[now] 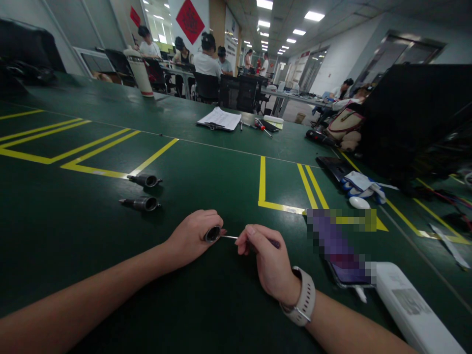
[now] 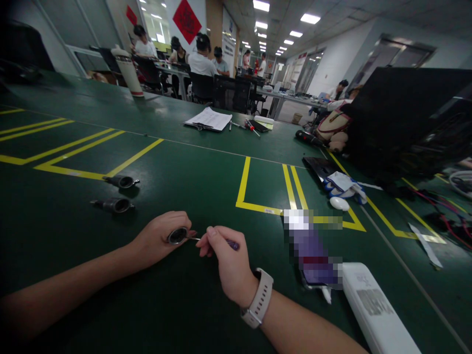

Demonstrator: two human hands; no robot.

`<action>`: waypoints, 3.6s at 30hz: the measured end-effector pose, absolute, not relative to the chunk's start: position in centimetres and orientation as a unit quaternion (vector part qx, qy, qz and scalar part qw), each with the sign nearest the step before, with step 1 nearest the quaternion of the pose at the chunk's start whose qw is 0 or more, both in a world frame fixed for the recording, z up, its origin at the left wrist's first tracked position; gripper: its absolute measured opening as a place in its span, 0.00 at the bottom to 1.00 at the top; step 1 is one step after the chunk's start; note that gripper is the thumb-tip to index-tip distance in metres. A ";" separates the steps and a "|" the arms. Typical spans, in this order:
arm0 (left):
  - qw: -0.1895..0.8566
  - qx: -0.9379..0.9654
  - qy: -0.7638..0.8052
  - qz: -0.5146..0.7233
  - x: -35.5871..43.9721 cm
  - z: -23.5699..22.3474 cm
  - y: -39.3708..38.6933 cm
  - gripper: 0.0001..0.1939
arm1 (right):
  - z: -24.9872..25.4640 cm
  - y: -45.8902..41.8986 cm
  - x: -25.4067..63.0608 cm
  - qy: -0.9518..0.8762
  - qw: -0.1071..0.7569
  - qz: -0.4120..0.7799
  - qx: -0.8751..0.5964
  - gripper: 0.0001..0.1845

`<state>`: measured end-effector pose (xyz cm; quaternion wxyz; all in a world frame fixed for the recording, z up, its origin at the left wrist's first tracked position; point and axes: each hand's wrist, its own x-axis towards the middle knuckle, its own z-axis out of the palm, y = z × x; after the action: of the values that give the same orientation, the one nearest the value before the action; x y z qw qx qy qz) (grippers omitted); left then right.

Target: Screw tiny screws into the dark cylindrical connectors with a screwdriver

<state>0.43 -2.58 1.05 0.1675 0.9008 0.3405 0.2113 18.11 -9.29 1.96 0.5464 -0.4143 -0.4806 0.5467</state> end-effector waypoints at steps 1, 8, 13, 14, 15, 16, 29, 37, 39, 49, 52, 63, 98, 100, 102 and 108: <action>0.165 0.900 0.344 0.210 0.4 1.1 -2.6 0.08 | 1.9 -9.3 18.2 -0.478 0.547 0.546 -0.417 0.16; 0.157 0.899 0.354 0.205 0.5 1.0 -2.4 0.09 | 1.9 -9.0 18.3 -0.458 0.554 0.548 -0.427 0.17; 0.179 0.886 0.359 0.230 0.3 1.0 -2.3 0.08 | 2.1 -9.1 18.2 -0.453 0.564 0.560 -0.405 0.16; 0.182 0.885 0.359 0.233 0.3 1.0 -2.3 0.07 | 2.1 -9.2 18.1 -0.453 0.567 0.560 -0.400 0.15; 0.184 0.885 0.358 0.235 0.3 1.0 -2.3 0.07 | 2.0 -9.2 18.1 -0.454 0.568 0.560 -0.396 0.14; 0.185 0.884 0.358 0.237 0.2 1.1 -2.4 0.06 | 2.0 -9.2 18.1 -0.457 0.568 0.560 -0.393 0.13; 0.212 0.876 0.323 0.290 0.2 1.4 -2.4 0.08 | 1.9 -9.4 17.6 -0.428 0.552 0.622 -0.354 0.07; 0.229 0.869 0.313 0.309 0.4 1.6 -2.6 0.10 | 2.3 -9.3 17.2 -0.333 0.554 0.694 -0.317 0.07; 0.226 0.872 0.309 0.305 0.4 1.6 -2.5 0.09 | 2.2 -9.3 17.2 -0.345 0.558 0.682 -0.324 0.07; 0.204 0.877 0.324 0.289 0.3 1.3 -2.4 0.08 | 2.0 -9.5 17.4 -0.403 0.556 0.634 -0.356 0.07; 0.202 0.879 0.324 0.286 0.3 1.5 -2.4 0.09 | 2.1 -9.2 17.4 -0.355 0.552 0.672 -0.343 0.08; 0.210 0.874 0.336 0.280 0.5 1.8 -2.7 0.09 | 2.0 -9.2 17.4 -0.332 0.566 0.673 -0.342 0.08; 0.198 0.875 0.330 0.292 0.4 1.5 -2.7 0.09 | 1.9 -9.1 17.4 -0.285 0.555 0.715 -0.315 0.08; 0.197 0.877 0.325 0.294 0.4 1.5 -2.6 0.09 | 1.7 -8.9 17.5 -0.270 0.548 0.730 -0.307 0.08; 0.198 0.879 0.320 0.294 0.3 1.4 -2.6 0.09 | 1.6 -8.7 17.6 -0.258 0.539 0.742 -0.304 0.08; 0.191 0.885 0.318 0.282 0.2 1.3 -2.4 0.08 | 2.2 -9.0 17.7 -0.348 0.550 0.679 -0.340 0.08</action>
<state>0.23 -2.38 1.31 0.1913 0.8850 0.3175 0.2817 17.72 -8.95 2.20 0.5502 -0.3400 -0.3481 0.6786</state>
